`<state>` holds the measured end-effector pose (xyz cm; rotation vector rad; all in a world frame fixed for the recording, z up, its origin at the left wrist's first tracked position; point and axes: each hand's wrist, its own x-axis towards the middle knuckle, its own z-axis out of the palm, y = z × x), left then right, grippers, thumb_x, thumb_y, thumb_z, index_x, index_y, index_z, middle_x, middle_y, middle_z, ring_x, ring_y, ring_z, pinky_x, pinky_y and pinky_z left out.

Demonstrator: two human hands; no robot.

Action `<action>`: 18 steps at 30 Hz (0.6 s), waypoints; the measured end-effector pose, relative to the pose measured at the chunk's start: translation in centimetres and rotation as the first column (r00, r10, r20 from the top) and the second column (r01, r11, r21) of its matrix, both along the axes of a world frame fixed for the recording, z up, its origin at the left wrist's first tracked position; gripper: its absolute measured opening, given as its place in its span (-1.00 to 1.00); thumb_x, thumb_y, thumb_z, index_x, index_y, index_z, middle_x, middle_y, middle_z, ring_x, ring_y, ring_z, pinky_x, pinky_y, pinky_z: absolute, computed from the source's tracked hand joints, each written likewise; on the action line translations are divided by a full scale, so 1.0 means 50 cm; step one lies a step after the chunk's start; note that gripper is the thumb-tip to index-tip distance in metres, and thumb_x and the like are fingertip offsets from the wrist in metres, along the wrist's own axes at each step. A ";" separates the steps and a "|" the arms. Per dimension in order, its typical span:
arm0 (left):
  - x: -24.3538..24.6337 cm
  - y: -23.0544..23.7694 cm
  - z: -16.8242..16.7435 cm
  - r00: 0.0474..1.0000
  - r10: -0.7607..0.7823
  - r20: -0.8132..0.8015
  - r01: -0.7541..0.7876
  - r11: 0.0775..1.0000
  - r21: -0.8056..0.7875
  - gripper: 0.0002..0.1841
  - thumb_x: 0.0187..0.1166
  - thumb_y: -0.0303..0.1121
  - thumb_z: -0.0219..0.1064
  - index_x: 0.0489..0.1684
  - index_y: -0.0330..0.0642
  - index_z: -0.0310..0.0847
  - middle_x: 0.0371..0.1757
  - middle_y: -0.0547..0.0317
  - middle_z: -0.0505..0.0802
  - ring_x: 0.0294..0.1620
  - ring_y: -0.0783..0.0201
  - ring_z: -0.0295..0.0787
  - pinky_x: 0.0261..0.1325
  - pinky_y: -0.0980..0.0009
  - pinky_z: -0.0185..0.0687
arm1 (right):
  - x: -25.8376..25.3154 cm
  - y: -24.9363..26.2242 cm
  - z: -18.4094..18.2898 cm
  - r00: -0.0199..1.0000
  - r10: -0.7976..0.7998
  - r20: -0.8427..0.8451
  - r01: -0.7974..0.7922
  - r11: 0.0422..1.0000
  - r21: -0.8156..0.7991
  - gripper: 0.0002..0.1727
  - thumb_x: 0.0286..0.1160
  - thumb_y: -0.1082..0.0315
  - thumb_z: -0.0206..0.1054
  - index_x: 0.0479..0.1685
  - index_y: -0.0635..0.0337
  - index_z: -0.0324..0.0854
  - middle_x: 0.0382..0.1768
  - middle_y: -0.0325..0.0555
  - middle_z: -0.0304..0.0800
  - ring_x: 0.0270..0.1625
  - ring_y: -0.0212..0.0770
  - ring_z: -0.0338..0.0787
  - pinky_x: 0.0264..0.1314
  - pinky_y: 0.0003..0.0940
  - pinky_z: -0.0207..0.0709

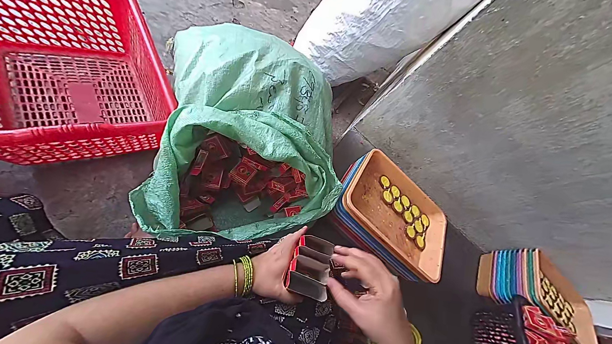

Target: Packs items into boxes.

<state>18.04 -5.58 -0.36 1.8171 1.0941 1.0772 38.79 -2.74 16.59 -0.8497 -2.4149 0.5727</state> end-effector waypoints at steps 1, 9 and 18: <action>0.000 0.000 -0.002 1.000 -0.001 0.005 0.001 1.000 -0.007 0.65 -0.28 0.18 0.81 0.86 -0.39 -0.43 0.75 -0.35 0.30 0.80 -0.06 0.20 0.83 0.13 0.12 | 0.013 0.026 0.005 0.998 -0.043 -0.037 0.042 0.999 -0.015 -0.69 0.44 0.28 0.55 0.10 0.21 0.82 0.23 -0.03 0.84 0.17 -0.22 0.88 0.04 -0.31 0.88; -0.001 0.002 -0.008 1.000 -0.003 0.027 0.005 0.998 -0.055 0.65 -0.30 0.19 0.81 0.87 -0.33 -0.44 0.74 -0.29 0.32 0.78 -0.02 0.24 0.80 0.12 0.19 | 0.194 0.442 -0.108 0.511 -0.763 0.395 0.775 0.608 0.173 -0.72 0.57 0.33 0.31 0.11 0.20 0.83 0.26 0.30 0.77 0.32 0.26 0.76 0.38 0.27 0.53; -0.005 0.018 -0.016 0.999 -0.013 0.051 0.017 0.997 -0.080 0.65 -0.27 0.22 0.79 0.86 -0.40 -0.43 0.74 -0.36 0.31 0.78 -0.01 0.24 0.81 0.16 0.17 | 0.188 0.669 -0.213 0.257 -0.767 0.588 0.893 0.421 0.158 -0.29 0.51 -0.27 0.36 0.43 0.08 0.70 0.55 0.34 0.53 0.69 0.31 0.38 0.69 0.34 0.15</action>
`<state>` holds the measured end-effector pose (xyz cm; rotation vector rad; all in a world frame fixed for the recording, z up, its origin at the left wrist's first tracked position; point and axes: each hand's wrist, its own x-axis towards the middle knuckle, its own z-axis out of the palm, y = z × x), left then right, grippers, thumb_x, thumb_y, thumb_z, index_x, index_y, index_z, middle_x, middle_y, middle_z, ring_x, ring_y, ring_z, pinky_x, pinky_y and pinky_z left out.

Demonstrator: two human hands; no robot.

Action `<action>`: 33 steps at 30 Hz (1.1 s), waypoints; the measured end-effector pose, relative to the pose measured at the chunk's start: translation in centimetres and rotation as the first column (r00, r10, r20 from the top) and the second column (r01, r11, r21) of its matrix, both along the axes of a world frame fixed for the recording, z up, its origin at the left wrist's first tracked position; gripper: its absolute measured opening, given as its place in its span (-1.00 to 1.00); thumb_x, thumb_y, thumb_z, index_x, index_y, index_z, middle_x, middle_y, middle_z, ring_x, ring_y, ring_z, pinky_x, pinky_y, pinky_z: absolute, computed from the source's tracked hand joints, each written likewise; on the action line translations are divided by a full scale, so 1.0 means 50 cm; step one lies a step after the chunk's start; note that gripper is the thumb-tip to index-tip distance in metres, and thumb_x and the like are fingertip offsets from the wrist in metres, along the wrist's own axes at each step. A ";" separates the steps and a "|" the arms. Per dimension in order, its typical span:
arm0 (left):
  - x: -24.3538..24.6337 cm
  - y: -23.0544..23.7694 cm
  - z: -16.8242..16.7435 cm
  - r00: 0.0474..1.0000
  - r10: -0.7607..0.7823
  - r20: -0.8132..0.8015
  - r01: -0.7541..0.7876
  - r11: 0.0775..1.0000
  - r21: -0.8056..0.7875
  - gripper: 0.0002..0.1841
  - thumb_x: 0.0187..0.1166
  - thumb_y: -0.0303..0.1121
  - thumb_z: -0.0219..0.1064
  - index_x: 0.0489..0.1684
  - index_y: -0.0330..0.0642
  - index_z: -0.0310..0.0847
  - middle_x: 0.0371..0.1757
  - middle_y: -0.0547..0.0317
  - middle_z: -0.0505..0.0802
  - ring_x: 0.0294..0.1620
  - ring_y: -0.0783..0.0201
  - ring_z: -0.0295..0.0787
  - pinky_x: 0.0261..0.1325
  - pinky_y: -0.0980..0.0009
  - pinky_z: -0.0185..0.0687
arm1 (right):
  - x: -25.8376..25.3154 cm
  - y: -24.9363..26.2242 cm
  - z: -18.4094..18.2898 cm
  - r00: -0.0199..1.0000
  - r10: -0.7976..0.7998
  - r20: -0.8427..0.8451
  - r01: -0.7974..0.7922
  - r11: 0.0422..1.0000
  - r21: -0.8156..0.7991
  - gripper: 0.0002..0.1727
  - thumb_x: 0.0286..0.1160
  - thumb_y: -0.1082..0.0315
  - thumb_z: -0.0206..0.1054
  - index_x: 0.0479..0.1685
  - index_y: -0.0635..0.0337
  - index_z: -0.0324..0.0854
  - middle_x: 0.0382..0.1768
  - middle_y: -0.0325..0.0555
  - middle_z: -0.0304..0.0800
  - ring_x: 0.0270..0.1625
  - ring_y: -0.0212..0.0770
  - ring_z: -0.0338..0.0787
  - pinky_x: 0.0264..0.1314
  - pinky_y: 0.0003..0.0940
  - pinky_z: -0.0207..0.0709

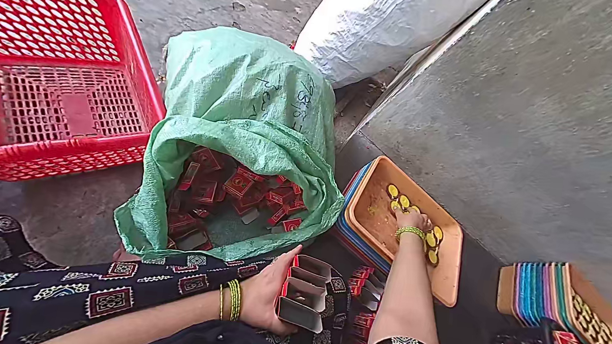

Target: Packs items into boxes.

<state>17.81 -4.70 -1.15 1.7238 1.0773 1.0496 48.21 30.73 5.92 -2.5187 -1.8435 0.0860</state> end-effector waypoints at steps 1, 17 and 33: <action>0.000 0.001 -0.003 1.000 -0.003 0.003 0.003 1.000 0.006 0.65 -0.26 0.23 0.79 0.86 -0.41 -0.43 0.75 -0.37 0.29 0.78 -0.01 0.23 0.81 0.16 0.17 | -0.004 0.009 -0.004 1.000 -0.002 0.018 0.003 1.000 -0.025 -0.30 0.50 -0.27 0.37 0.42 0.08 0.70 0.55 0.32 0.53 0.70 0.31 0.36 0.66 0.36 0.19; 0.003 -0.007 0.009 1.000 0.008 -0.009 -0.008 1.000 -0.014 0.64 -0.27 0.17 0.81 0.86 -0.39 -0.43 0.75 -0.35 0.30 0.78 -0.07 0.23 0.80 0.09 0.19 | -0.089 -0.297 0.089 0.602 0.655 -0.457 -0.349 0.730 0.588 -0.70 0.40 0.31 0.57 0.02 0.28 0.74 -0.15 -0.07 0.89 -0.15 -0.28 0.88 0.03 -0.25 0.78; 0.005 -0.018 0.012 0.999 0.014 -0.032 -0.014 1.000 0.006 0.66 -0.30 0.20 0.81 0.87 -0.36 -0.42 0.74 -0.30 0.32 0.78 0.00 0.25 0.81 0.14 0.19 | -0.121 -0.487 0.134 0.449 0.853 -0.266 -0.613 0.511 0.603 -0.78 0.54 0.19 0.45 -0.19 0.18 0.85 -0.22 -0.15 0.92 -0.12 -0.32 0.89 0.03 -0.28 0.81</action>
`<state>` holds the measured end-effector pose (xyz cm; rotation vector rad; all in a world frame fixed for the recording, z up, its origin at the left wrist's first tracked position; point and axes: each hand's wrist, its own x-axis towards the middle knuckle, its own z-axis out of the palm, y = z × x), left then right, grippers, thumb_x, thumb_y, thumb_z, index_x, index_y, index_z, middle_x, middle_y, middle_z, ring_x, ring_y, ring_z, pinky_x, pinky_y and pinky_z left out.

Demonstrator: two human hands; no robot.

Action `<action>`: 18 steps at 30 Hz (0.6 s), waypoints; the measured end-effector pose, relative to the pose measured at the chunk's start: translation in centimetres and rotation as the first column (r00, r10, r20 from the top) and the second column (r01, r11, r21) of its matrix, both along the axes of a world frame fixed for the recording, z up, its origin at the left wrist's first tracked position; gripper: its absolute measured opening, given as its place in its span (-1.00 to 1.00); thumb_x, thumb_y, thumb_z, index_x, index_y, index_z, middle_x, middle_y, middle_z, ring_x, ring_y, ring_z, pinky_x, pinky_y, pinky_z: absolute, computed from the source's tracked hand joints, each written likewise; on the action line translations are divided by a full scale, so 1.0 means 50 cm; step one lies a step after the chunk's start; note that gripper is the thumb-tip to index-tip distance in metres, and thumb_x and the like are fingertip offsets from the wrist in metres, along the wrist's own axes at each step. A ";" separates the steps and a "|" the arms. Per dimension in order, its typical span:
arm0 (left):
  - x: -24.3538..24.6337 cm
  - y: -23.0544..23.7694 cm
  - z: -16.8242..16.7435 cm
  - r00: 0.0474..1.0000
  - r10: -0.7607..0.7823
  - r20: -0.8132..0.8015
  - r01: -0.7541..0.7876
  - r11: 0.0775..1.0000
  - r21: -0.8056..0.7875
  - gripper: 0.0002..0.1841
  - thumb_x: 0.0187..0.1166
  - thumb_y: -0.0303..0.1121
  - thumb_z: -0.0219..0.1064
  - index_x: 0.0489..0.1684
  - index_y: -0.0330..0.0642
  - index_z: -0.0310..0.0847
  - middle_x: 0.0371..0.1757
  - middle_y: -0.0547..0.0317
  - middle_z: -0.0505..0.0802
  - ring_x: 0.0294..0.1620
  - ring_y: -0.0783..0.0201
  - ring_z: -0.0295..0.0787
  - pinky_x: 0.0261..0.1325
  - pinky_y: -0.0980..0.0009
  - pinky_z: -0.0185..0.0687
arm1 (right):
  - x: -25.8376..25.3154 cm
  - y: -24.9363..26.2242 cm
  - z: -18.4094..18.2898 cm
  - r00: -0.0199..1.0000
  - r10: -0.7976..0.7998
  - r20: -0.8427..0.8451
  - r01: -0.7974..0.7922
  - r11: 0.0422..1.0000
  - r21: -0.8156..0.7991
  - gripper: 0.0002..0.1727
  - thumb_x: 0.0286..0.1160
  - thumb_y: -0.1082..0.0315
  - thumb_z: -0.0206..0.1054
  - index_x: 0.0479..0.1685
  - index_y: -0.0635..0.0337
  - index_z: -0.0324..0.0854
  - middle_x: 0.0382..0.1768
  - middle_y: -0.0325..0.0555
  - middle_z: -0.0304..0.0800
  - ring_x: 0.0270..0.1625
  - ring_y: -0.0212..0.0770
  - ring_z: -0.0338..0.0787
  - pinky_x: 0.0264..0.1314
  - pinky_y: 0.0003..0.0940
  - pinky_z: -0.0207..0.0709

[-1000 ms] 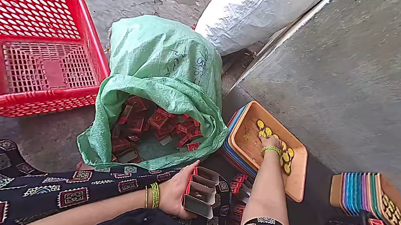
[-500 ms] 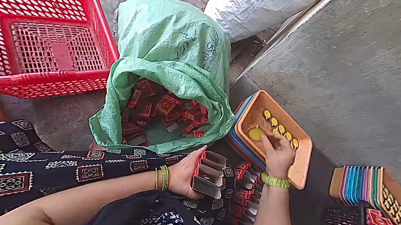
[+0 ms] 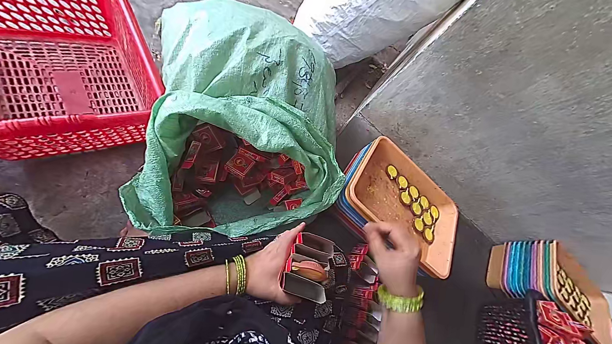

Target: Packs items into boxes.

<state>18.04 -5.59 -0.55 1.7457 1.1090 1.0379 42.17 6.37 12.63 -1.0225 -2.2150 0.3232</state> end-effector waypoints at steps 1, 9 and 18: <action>0.000 0.000 0.001 1.000 -0.002 0.006 0.002 1.000 -0.001 0.65 -0.30 0.19 0.81 0.87 -0.36 -0.42 0.74 -0.31 0.33 0.77 -0.01 0.26 0.80 0.12 0.20 | 0.024 0.062 -0.014 0.983 -0.176 0.056 0.177 0.984 -0.007 -0.75 0.57 0.19 0.40 -0.17 0.20 0.84 -0.23 -0.09 0.90 -0.14 -0.24 0.87 0.02 -0.21 0.77; -0.002 0.008 -0.007 1.000 -0.015 0.026 0.012 0.993 0.117 0.60 -0.29 0.18 0.80 0.81 -0.50 -0.30 0.61 -0.41 0.46 0.69 -0.08 0.38 0.77 0.14 0.25 | 0.189 0.444 -0.137 0.538 -0.619 0.572 0.818 0.548 -0.177 -0.48 0.65 0.07 0.34 0.40 0.26 0.67 0.41 0.44 0.63 0.56 0.39 0.54 0.60 0.33 0.32; -0.002 0.017 -0.005 0.999 -0.015 0.031 0.011 0.991 0.131 0.56 -0.17 0.24 0.74 0.79 -0.58 -0.28 0.59 -0.48 0.47 0.67 -0.14 0.40 0.75 0.08 0.26 | 0.206 0.518 -0.175 0.441 -0.684 0.580 0.889 0.419 -0.182 -0.19 0.33 -0.18 0.57 0.29 0.44 0.67 0.44 0.52 0.56 0.61 0.40 0.47 0.63 0.34 0.28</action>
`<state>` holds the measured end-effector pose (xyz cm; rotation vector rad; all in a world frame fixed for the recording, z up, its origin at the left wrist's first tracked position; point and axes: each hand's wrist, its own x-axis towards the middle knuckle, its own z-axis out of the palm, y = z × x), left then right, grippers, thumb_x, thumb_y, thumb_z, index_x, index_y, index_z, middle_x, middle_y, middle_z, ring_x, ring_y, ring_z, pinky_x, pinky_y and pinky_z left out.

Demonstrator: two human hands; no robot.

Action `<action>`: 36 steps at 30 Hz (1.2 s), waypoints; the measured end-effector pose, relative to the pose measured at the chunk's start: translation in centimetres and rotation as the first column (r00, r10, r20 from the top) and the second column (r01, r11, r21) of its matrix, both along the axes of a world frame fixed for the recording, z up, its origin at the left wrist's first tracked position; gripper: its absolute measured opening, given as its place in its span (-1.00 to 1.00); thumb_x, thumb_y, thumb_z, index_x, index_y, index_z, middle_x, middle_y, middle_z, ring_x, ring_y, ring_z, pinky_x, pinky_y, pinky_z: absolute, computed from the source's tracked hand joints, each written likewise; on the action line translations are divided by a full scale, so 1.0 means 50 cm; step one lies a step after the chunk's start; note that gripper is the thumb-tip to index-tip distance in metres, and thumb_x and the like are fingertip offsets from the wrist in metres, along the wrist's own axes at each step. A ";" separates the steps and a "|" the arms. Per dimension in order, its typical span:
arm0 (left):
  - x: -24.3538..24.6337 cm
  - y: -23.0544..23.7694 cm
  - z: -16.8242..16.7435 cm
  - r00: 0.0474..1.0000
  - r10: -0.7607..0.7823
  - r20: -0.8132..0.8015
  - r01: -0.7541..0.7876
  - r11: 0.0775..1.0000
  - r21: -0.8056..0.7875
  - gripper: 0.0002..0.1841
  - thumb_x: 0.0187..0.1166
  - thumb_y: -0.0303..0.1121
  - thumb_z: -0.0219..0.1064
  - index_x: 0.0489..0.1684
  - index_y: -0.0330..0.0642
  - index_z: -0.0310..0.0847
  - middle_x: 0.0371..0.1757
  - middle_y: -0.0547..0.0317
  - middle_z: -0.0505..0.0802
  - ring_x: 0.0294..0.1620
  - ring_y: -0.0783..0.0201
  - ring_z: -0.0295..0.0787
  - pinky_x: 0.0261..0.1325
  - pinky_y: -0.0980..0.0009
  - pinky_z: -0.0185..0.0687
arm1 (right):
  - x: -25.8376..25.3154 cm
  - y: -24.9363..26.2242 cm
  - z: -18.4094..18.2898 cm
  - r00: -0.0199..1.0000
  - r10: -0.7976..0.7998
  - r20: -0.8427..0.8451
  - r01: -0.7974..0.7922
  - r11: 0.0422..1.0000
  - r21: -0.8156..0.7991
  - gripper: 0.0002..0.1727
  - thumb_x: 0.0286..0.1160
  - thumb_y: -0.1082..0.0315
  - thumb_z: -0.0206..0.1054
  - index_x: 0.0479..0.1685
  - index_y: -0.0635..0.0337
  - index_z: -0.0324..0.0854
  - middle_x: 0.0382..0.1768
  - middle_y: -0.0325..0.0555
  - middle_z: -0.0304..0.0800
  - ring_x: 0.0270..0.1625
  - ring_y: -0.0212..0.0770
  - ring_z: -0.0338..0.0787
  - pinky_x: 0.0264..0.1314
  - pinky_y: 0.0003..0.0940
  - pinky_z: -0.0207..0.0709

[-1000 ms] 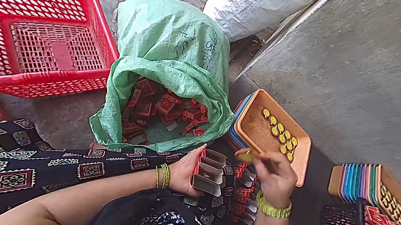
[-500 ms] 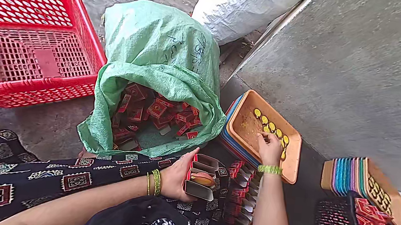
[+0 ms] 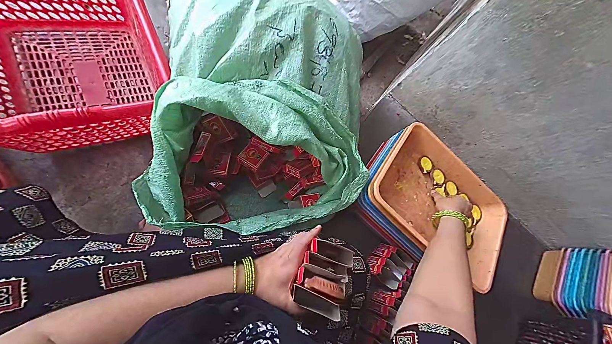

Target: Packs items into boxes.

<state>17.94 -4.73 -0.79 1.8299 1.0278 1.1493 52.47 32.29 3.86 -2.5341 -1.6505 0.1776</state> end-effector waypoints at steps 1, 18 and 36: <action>-0.001 0.001 -0.001 1.000 -0.005 0.002 0.005 1.000 -0.003 0.56 -0.18 0.25 0.74 0.78 -0.59 -0.28 0.59 -0.49 0.46 0.67 -0.16 0.39 0.75 0.07 0.26 | 0.003 0.000 0.002 0.998 -0.026 -0.064 0.028 0.999 0.033 -0.18 0.21 -0.10 0.67 0.32 0.41 0.64 0.45 0.48 0.55 0.61 0.36 0.47 0.62 0.31 0.29; 0.003 -0.009 -0.005 0.999 0.002 0.032 0.001 0.996 -0.092 0.62 -0.24 0.20 0.78 0.84 -0.48 -0.39 0.71 -0.43 0.33 0.77 -0.09 0.25 0.82 0.08 0.16 | -0.217 -0.544 0.206 0.294 0.900 -0.322 -0.353 0.415 0.839 -0.69 0.34 0.45 0.58 0.00 -0.04 0.66 -0.07 -0.34 0.86 -0.01 -0.30 0.88 0.11 -0.26 0.85; 0.002 -0.025 0.020 0.997 -0.003 -0.079 0.003 1.000 -0.004 0.58 -0.32 0.09 0.84 0.81 -0.50 -0.26 0.63 -0.39 0.44 0.71 -0.17 0.32 0.79 0.10 0.18 | -0.255 -0.729 0.189 0.284 0.957 0.051 -0.832 0.220 0.509 -0.84 0.44 0.16 0.49 -0.17 -0.07 0.93 -0.20 -0.28 0.84 0.01 -0.31 0.73 0.09 -0.38 0.60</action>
